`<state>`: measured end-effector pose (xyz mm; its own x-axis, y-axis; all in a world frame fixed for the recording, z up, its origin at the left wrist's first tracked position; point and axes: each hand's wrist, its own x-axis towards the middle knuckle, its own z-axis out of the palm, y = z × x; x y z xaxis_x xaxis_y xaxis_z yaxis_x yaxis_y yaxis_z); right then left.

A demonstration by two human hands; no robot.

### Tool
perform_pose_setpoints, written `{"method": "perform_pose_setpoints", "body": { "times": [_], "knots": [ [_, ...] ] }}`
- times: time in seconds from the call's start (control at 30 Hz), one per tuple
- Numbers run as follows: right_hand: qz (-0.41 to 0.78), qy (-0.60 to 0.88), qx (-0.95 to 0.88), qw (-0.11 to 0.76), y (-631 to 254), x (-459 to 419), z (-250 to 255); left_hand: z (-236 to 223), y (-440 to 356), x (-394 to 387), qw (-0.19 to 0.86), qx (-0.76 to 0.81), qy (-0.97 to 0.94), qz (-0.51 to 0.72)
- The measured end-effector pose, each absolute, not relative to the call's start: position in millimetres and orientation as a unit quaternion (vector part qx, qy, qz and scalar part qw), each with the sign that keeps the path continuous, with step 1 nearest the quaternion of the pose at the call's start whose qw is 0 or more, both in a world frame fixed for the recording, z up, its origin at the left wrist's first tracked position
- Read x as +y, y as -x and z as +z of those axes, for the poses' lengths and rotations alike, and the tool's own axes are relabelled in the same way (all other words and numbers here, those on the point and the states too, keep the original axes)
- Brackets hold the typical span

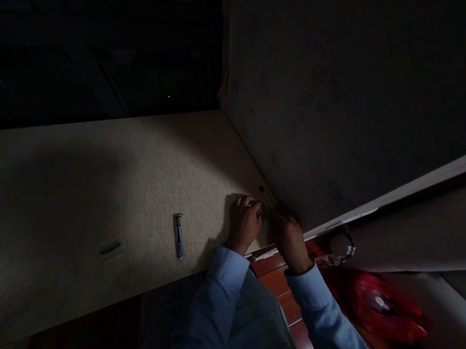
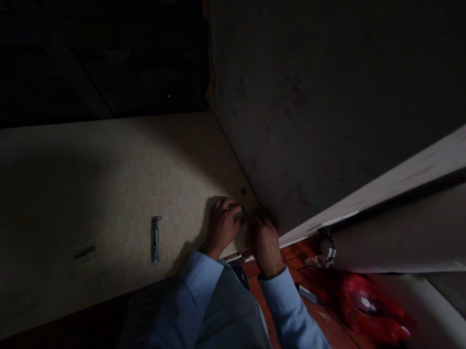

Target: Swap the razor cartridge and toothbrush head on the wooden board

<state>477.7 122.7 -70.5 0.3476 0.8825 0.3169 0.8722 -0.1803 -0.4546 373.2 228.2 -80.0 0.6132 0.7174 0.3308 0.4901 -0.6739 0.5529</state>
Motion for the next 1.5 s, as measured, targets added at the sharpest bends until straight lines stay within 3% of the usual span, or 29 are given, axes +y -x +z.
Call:
{"method": "perform_pose_setpoints", "body": {
  "times": [0.23, 0.43, 0.7, 0.97, 1.07, 1.3, 1.5],
  "knots": [
    [-0.004, 0.745, -0.577, 0.333, -464.9, 107.4, -66.0, -81.4, -371.6, 227.4, 0.235, 0.343, -0.864, 0.285],
    [0.043, 0.699, -0.574, 0.424, -431.1, 98.9, -58.7, -78.8, -352.6, 213.8, 0.292, 0.338, -0.802, 0.397],
    [0.146, 0.633, -0.612, 0.451, -391.2, 112.4, -63.6, -64.2, -237.0, 194.2, 0.251, 0.425, -0.7, 0.517],
    [0.196, 0.603, -0.645, 0.425, -352.7, 128.6, -62.1, -79.3, -72.1, 239.5, 0.095, 0.572, -0.66, 0.477],
    [0.215, 0.582, -0.667, 0.414, -341.7, 133.9, -60.0, -94.4, -36.3, 256.5, 0.093, 0.585, -0.695, 0.407],
    [0.252, 0.535, -0.704, 0.394, -316.9, 155.3, -45.5, -113.3, -21.9, 278.2, 0.133, 0.567, -0.723, 0.372],
    [0.264, 0.509, -0.727, 0.377, -286.2, 188.7, -27.0, -101.3, -31.6, 266.7, 0.088, 0.55, -0.741, 0.374]
  ]
}}
